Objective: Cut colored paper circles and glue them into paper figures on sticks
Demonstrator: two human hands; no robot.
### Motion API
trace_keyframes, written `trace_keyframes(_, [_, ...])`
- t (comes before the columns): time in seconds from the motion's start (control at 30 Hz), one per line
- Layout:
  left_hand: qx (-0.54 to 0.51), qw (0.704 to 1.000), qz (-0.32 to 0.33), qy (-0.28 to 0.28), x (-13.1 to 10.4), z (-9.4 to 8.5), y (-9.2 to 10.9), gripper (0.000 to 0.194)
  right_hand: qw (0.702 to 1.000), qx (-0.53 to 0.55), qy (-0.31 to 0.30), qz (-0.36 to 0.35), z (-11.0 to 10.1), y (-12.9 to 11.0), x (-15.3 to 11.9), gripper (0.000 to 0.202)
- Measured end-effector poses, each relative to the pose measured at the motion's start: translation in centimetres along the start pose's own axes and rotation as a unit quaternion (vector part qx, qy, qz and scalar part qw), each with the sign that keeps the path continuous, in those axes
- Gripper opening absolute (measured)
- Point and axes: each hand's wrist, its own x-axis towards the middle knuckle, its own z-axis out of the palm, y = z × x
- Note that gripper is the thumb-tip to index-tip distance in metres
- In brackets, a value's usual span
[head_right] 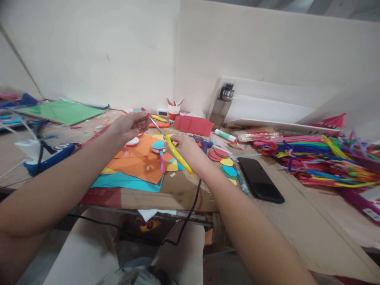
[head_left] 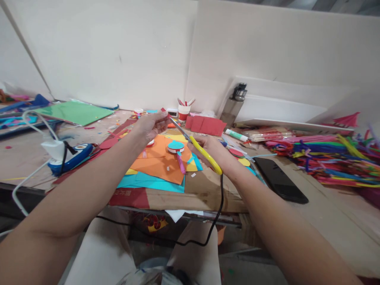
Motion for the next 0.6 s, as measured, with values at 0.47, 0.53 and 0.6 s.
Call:
trace_keyframes(0.47, [0.004,1.0,0.001,0.006,0.2,-0.3,-0.1,0.004,0.998,-0.012,-0.051,-0.02,-1.2,0.0,-0.5,0.034])
trace_keyframes(0.53, [0.005,1.0,0.017,0.014,0.4,-0.5,-0.1,0.005,0.998,0.0,-0.058,-0.009,-1.2,0.6,-0.5,0.037])
trace_keyframes(0.6, [0.001,0.999,0.032,0.026,0.7,-0.7,-0.1,0.006,0.998,0.024,-0.054,0.025,-1.1,1.6,-0.4,0.039])
